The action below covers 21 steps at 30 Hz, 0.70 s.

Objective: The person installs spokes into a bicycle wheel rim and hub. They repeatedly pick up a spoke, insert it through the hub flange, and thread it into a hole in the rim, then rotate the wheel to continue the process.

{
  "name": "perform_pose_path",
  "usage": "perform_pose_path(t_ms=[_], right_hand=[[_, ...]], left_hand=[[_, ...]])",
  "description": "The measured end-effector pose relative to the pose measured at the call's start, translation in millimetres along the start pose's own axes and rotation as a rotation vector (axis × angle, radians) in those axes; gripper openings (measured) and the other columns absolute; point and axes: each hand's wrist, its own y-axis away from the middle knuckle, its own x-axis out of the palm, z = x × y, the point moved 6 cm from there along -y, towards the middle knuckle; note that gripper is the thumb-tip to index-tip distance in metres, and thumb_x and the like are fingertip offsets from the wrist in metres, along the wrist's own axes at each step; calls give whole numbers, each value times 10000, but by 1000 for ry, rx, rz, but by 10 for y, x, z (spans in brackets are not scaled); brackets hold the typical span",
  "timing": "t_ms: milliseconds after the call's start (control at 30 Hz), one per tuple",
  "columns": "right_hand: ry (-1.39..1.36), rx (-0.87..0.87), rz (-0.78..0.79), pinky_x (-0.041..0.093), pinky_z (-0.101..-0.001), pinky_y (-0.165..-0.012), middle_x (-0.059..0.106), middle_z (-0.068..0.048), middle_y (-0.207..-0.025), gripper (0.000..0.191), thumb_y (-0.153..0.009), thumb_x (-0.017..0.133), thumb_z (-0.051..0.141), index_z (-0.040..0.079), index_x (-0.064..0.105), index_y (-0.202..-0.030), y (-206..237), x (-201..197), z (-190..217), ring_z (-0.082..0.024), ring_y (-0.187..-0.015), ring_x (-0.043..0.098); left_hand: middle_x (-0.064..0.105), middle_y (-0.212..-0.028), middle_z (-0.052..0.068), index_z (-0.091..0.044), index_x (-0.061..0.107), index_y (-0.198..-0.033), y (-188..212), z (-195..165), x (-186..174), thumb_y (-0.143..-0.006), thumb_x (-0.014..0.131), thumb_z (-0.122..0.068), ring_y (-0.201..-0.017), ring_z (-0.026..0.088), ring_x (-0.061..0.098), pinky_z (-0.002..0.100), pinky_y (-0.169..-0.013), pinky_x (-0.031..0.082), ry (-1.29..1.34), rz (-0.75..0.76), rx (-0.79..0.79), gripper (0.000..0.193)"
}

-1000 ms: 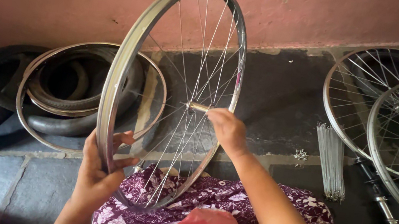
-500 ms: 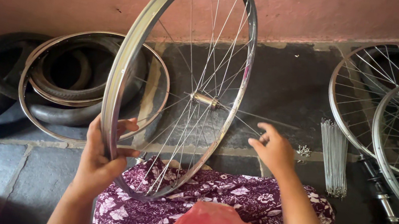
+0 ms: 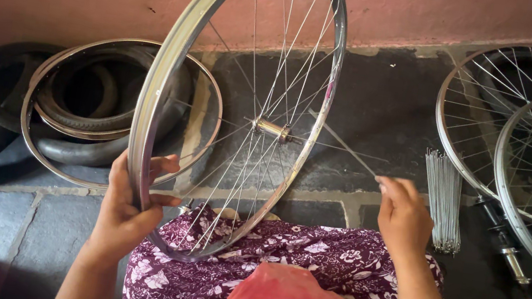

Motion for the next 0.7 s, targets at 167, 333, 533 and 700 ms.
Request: perform_pose_path(t_ms=[167, 333, 533, 700], right_hand=[[-472, 263, 195, 552, -328, -709, 682, -85, -1141, 330, -1053, 473, 119, 83, 584, -1362, -121, 660, -366, -210, -700, 669], [-639, 113, 184, 550, -288, -708, 650, -142, -1102, 360, -1052, 447, 102, 25, 508, -1398, -248, 1202, -312, -145, -704, 690], [-664, 387, 434, 537, -316, -602, 784, -136, -1084, 188, -1060, 429, 131, 14, 570, -1104, -91, 1213, -272, -179, -577, 653], [-598, 148, 216, 558, -314, -722, 674, -158, -1269, 151, -1021, 479, 84, 19, 611, -1056, -234, 1071, -189, -154, -688, 697]], left_hand=[[503, -1437, 188, -111, 229, -1554, 11, 7, 37, -714, 451, 195, -1362, 263, 518, 372, -891, 623, -46, 14, 5, 922], [503, -1446, 198, -94, 244, -1549, 22, -15, 66, -727, 458, 201, -1345, 263, 524, 366, -880, 620, -75, 22, 21, 900], [509, -1431, 197, -98, 228, -1552, 46, -9, 79, -710, 444, 204, -1355, 267, 524, 361, -868, 626, -61, 24, 26, 920], [503, -1438, 189, -103, 226, -1552, 43, 24, 49, -709, 446, 205, -1395, 273, 497, 363, -883, 620, -62, 11, 11, 924]])
